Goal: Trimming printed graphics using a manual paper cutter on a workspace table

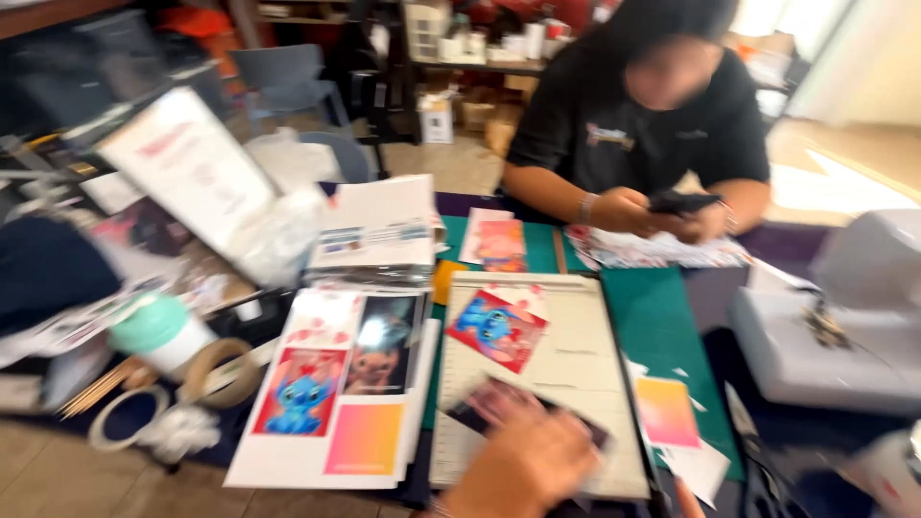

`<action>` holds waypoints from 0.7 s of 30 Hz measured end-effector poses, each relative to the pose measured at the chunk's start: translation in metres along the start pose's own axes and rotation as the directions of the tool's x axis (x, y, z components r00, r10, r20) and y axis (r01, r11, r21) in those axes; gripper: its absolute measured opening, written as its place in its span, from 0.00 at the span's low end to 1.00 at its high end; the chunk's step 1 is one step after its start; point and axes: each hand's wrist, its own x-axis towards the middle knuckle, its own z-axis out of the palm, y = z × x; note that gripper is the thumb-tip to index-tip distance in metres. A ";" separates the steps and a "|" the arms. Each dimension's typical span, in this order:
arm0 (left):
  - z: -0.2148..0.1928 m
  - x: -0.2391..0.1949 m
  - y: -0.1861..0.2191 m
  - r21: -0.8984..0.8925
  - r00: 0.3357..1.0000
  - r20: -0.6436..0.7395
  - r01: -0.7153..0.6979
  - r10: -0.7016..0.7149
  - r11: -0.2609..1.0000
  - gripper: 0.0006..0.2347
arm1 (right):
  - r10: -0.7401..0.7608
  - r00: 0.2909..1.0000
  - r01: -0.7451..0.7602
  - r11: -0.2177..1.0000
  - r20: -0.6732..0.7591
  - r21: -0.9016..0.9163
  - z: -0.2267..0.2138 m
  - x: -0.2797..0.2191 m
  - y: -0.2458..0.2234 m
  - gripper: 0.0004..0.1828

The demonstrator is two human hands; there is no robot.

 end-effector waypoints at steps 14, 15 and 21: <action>-0.012 0.017 -0.103 0.145 0.511 0.598 0.689 -0.618 0.710 0.39 | -0.136 0.990 0.136 0.991 -0.040 -0.013 -0.171 0.112 -0.041 0.35; -0.013 0.019 -0.095 0.098 0.508 0.597 0.722 -0.621 0.685 0.39 | -0.061 0.997 0.063 0.997 0.041 -0.034 -0.175 0.120 -0.045 0.35; 0.000 0.022 -0.086 -0.045 0.612 0.621 0.652 -0.490 0.757 0.35 | 0.068 0.964 -0.060 0.997 0.258 -0.041 -0.197 0.140 -0.067 0.42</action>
